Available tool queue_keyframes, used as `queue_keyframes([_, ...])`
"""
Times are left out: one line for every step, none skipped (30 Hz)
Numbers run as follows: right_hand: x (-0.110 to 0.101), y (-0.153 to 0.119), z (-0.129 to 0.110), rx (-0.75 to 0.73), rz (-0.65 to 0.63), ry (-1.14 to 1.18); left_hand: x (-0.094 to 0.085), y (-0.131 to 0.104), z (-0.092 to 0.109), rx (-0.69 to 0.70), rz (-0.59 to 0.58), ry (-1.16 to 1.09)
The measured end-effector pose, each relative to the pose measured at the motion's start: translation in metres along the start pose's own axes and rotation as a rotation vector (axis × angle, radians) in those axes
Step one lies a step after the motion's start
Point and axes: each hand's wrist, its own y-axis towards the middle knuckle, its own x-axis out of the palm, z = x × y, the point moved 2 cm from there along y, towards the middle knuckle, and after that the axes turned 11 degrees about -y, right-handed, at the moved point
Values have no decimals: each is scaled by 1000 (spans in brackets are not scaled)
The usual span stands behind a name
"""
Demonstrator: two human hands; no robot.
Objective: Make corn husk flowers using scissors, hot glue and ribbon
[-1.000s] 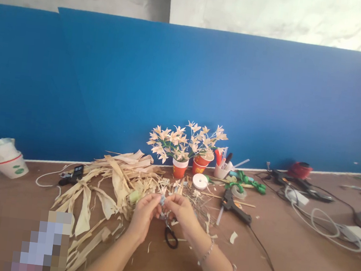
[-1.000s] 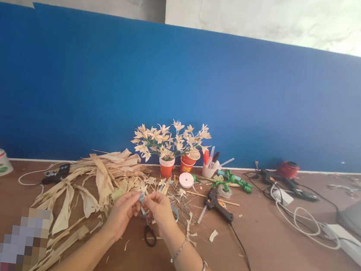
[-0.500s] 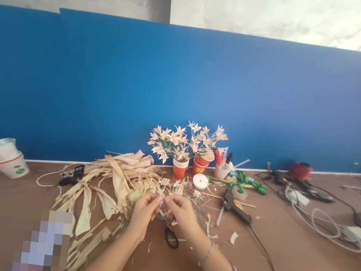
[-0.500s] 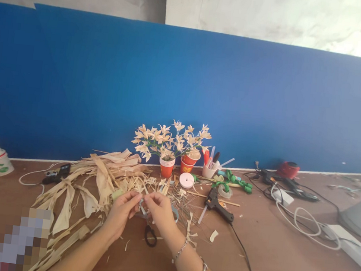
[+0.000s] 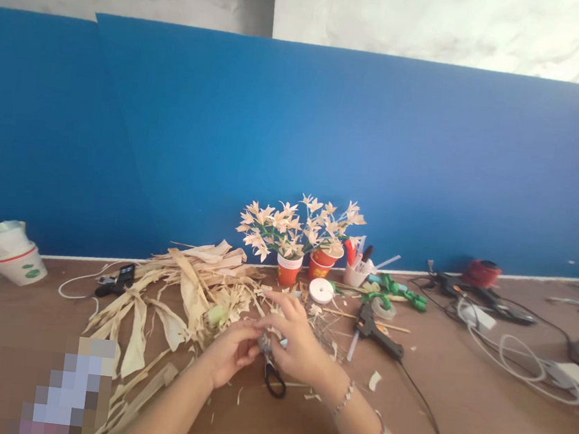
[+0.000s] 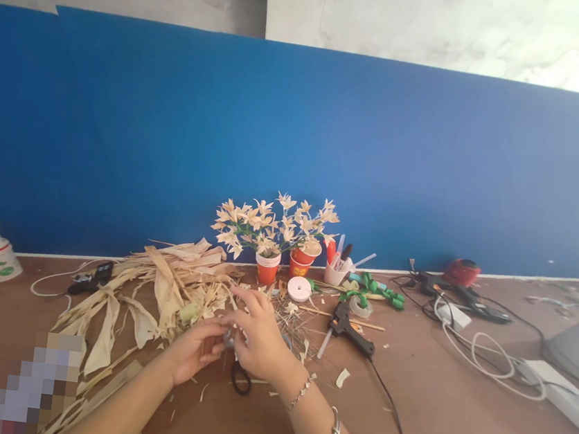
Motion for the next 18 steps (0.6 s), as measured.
queue_keyframes([-1,0,0,2,-7,-10,0,0,0,-6,-8,3])
queue_keyframes([-1,1,1,4,-8,-20,0,0,0,-10,-17,7])
queue_keyframes([-2,1,1,6,-9,-27,-1,-1,1,-13,-23,13])
queue_keyframes([-3,1,1,6,-13,-31,-1,-1,1,-19,-28,23])
queue_keyframes([-3,2,2,3,-20,-28,-1,-1,1,-26,-36,40])
queue_keyframes([-4,2,2,1,-31,-20,-1,-1,1,-28,-41,62])
queue_keyframes([-4,2,2,6,-44,-7,-1,-1,2,-24,-45,89])
queue_keyframes([-3,2,3,21,-57,4,0,-1,2,-8,-42,118])
queue_keyframes([-2,2,4,49,-66,12,0,-2,3,17,-32,147])
queue_keyframes([-1,2,6,86,-69,16,1,-2,4,52,-19,174])
queue_keyframes([0,2,8,129,-67,14,1,-3,5,93,-5,198])
queue_keyframes([1,1,10,171,-60,10,2,-3,6,134,2,222])
queue_keyframes([2,1,11,207,-50,5,2,-4,6,170,-4,249])
queue_keyframes([2,1,12,236,-40,2,3,-5,7,197,-18,277])
queue_keyframes([2,1,13,257,-32,3,3,-5,7,216,-38,305])
queue_keyframes([1,1,13,272,-25,8,4,-6,6,225,-57,330])
queue_keyframes([1,2,13,284,-21,20,4,-6,5,227,-69,343])
queue_keyframes([0,2,13,296,-19,39,4,-6,5,226,-72,343])
